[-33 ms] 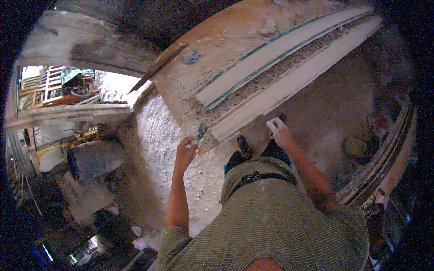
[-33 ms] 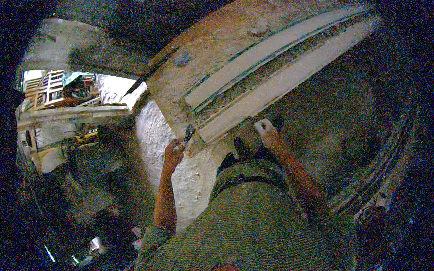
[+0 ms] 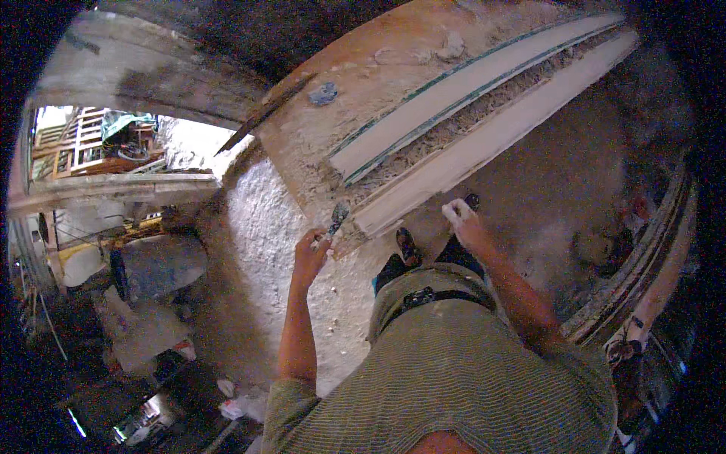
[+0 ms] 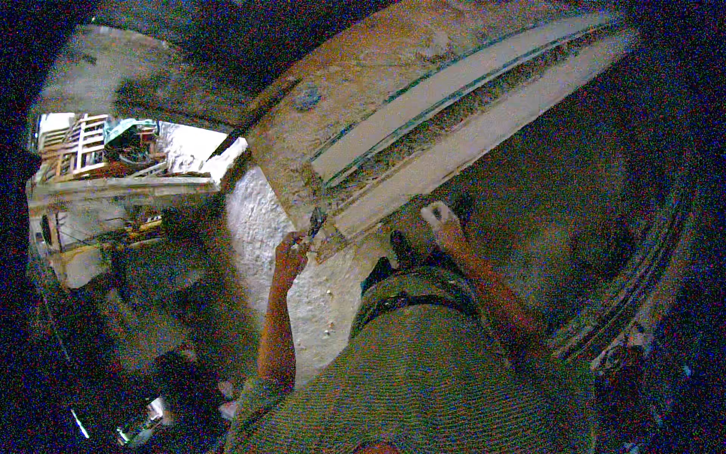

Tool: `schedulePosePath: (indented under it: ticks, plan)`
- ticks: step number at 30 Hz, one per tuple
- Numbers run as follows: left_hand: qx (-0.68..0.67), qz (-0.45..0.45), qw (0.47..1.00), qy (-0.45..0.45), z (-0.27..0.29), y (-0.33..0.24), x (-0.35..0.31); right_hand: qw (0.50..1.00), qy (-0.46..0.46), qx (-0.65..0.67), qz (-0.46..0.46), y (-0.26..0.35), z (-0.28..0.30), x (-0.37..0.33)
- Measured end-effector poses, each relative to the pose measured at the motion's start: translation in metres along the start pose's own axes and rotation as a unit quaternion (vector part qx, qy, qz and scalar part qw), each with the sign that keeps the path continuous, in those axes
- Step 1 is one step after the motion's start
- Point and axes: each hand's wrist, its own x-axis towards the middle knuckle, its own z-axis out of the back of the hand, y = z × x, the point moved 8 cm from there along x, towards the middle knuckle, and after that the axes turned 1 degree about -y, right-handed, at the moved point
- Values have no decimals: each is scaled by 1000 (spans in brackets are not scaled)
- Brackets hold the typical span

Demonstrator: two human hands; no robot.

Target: The person uses a metal scraper to remove material from the edges of long white boards resting on a workbench. They repeatedly scrape along the length of the boards, occasionally repositioning their hands and the boards to access different sections.

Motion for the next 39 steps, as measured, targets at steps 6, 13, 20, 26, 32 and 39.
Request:
schedulePosePath:
  ticks: [6,13,20,26,32,39]
  plan:
    - [18,-79,996,48,-2,20,24,999,37,-16,11,40,-52,-16]
    - [162,-90,982,28,-104,-41,58,1000,12,-11,18,32,-61,3]
    - [271,-206,940,21,-83,-26,42,991,-76,108,-4,-2,-60,28]
    - [227,-185,956,11,-93,-29,40,965,-47,241,-95,-3,-59,25]
    - [242,-139,960,20,-204,-86,101,949,-30,285,-133,-5,-50,41]
    - [292,-73,953,27,-107,-73,45,931,-39,324,-162,-36,-32,47]
